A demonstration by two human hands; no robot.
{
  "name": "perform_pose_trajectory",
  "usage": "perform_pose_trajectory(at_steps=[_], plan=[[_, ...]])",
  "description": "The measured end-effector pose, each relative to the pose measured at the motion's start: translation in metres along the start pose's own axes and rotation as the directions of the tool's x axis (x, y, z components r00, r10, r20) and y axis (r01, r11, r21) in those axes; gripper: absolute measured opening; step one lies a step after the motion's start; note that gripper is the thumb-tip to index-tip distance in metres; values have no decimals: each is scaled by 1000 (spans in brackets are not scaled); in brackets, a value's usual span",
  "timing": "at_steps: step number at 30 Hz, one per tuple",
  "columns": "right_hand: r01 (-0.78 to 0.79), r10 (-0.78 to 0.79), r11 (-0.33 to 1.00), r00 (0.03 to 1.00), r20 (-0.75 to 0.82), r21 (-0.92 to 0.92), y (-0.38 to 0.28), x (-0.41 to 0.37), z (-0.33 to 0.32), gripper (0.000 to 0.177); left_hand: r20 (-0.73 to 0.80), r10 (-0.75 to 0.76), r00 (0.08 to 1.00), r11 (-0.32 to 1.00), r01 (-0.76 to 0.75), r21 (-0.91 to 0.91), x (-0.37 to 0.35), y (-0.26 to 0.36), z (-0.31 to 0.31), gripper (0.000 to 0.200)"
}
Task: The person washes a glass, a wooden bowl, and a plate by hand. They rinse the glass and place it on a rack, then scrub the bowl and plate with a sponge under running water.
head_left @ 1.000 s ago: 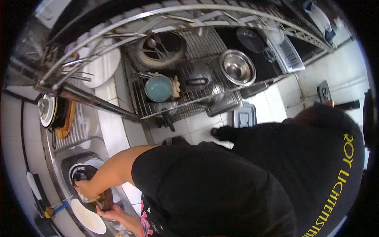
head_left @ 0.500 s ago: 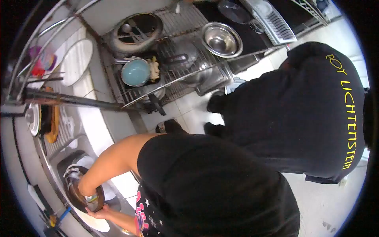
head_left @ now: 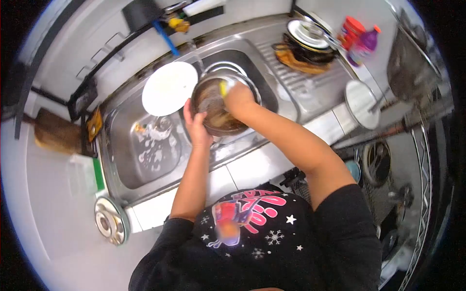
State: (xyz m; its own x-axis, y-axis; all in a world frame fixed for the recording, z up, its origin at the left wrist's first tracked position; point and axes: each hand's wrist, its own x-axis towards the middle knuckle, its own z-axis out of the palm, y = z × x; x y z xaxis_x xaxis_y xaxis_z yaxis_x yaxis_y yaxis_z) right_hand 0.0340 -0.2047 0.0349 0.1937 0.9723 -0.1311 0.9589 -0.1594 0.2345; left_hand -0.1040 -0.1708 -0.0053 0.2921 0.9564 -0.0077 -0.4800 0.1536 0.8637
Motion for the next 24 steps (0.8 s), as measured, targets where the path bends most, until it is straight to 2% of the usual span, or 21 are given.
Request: perform_pose_trajectory(at_steps=[1, 3, 4, 5, 6, 7, 8, 10, 11, 12, 14, 17, 18, 20, 23, 24], plan=[[34, -35, 988, 999, 5, 151, 1, -8, 2, 22, -1, 25, 1000, 1000, -25, -19, 3, -2, -6, 64], [212, -236, 942, 970, 61, 261, 2, -12, 3, 23, -14, 65, 998, 997, -66, -49, 10, -9, -17, 63], [300, -341, 901, 936, 85, 314, -2, -12, 3, 24, -50, 23, 999, 995, -28, -97, 9, -9, -19, 63], [441, -424, 825, 897, -128, 355, -8, -9, 7, 24, -80, -20, 997, 989, 8, -147, 9, -9, -20, 62], [575, -471, 729, 815, -338, 371, -15, -5, 13, 23, -103, -64, 993, 980, 43, -196, 7, -7, -20, 61], [695, -475, 621, 701, -532, 361, -23, 0, 18, 22, -13, -117, 993, 963, 110, -246, 2, -3, -18, 60], [601, -425, 696, 786, -448, 393, -28, 10, 20, 21, -33, -195, 980, 930, 174, -323, -3, -1, -16, 61], [378, -286, 829, 920, -267, 413, -31, 38, 16, 18, -97, -104, 990, 962, 76, -263, -8, -3, -13, 63], [482, -376, 862, 816, -438, 158, -22, 43, 16, 15, -104, -49, 993, 976, 26, -216, -5, -6, -18, 65], [446, -392, 894, 829, -399, 49, -14, 50, 14, 17, -117, -37, 992, 980, 13, -200, -5, 0, -20, 66], [317, -305, 947, 935, -180, 44, -5, 33, -13, 21, -93, 117, 989, 985, -127, -116, -2, 5, -26, 67], [228, -245, 937, 969, 30, 265, -13, 10, -10, 29, -65, 193, 979, 981, -192, 14, 1, 9, -39, 65], [355, -313, 861, 934, -171, 364, -18, 10, 2, 30, -85, 178, 980, 983, -181, -29, 1, 8, -38, 63], [616, -332, 636, 762, -556, 465, -38, 11, 33, 31, -121, 141, 983, 982, -154, -107, 1, 10, -35, 61], [606, -178, 477, 776, -605, 637, -67, 1, 20, 34, -116, 171, 978, 981, -180, -67, 1, 3, -36, 59], [482, -222, 402, 876, -428, 778, -65, -4, 13, 35, -124, 167, 978, 982, -176, -69, 1, 2, -35, 59]])
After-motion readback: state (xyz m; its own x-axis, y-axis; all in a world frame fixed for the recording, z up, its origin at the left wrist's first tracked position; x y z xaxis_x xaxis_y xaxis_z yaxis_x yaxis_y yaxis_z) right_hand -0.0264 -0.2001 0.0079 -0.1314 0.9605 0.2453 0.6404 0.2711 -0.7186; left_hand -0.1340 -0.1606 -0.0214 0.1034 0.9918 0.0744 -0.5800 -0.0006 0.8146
